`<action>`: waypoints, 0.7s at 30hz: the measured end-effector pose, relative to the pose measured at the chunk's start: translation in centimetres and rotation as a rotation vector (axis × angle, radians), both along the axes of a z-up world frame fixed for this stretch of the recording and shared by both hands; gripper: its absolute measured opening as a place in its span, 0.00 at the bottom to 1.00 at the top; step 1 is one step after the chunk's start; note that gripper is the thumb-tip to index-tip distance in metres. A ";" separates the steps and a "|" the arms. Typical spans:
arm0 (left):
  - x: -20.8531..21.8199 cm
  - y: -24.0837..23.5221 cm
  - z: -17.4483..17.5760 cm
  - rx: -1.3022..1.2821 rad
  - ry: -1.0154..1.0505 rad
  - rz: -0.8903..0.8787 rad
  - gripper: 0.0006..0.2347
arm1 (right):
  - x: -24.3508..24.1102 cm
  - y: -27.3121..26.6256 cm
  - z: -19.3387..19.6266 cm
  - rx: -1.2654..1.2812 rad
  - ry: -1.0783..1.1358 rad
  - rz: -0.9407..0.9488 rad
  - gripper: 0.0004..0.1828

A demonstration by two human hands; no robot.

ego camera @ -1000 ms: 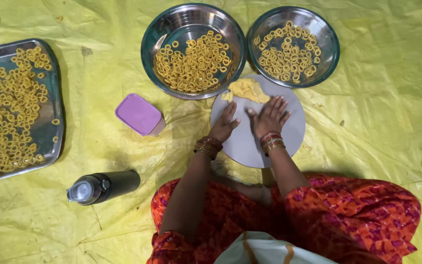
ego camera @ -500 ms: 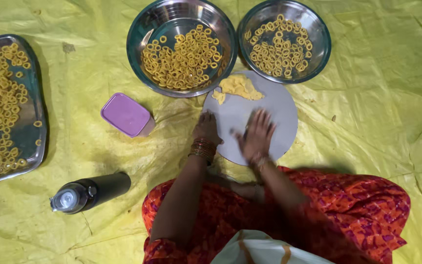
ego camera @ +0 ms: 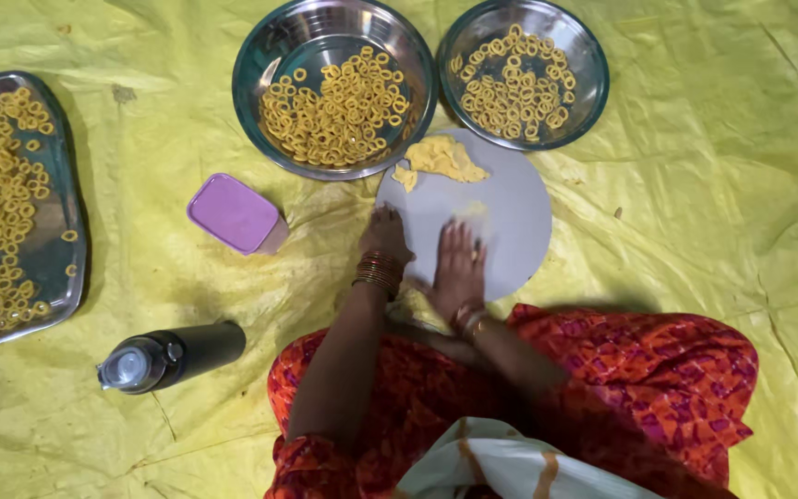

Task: The person sits on a yellow tarp and rolls small pieces of yellow dough into thin ropes on a grey board. They then join the ends to form rings and place them into metal bowls. The process is repeated continuously.

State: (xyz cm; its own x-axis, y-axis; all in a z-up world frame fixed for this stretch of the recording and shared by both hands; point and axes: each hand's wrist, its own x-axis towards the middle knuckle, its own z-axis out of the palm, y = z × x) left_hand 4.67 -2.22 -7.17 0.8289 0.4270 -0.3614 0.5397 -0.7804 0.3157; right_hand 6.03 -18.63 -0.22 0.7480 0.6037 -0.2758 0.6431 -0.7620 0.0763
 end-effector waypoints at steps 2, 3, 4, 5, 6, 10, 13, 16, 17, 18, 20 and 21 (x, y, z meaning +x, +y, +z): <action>-0.1 0.8 -0.1 -0.023 0.015 -0.034 0.50 | -2.3 -0.6 0.2 0.136 0.047 0.103 0.60; -0.3 1.0 -0.3 -0.035 -0.017 -0.044 0.49 | -2.7 -0.8 0.2 0.241 0.068 0.110 0.53; -0.6 1.2 -0.4 -0.047 -0.048 -0.054 0.48 | -3.0 -1.4 0.4 0.347 0.088 0.116 0.46; -0.8 1.4 -0.5 -0.059 -0.082 -0.063 0.47 | -2.5 -1.8 0.5 0.453 0.106 0.124 0.40; -1.0 1.8 -0.5 -0.081 -0.086 -0.052 0.45 | -2.0 -2.2 0.6 0.520 0.020 0.103 0.35; -0.9 1.9 0.2 -0.112 -0.051 -0.032 0.43 | 1.7 -4.8 1.1 0.479 0.058 -0.005 0.22; -1.4 1.7 0.8 -0.093 -0.057 -0.022 0.42 | 3.7 -5.9 0.2 0.460 0.071 -0.033 0.17; -1.4 1.4 1.4 -0.081 -0.065 -0.008 0.40 | 4.5 -6.5 -1.2 0.551 -0.010 0.010 0.19; -1.4 1.3 1.5 -0.077 -0.060 -0.003 0.40 | 4.4 -6.6 -1.7 0.580 -0.024 0.030 0.21; -1.3 1.2 1.6 -0.078 -0.051 0.007 0.40 | 4.4 -6.5 -2.1 0.556 -0.087 0.041 0.27; -1.1 1.2 1.5 -0.079 -0.033 0.031 0.39 | 4.5 -5.6 -2.7 0.510 -0.212 0.068 0.40; -1.1 1.1 1.4 -0.083 -0.043 0.032 0.38 | 4.7 -4.9 -2.9 0.437 -0.159 -0.004 0.42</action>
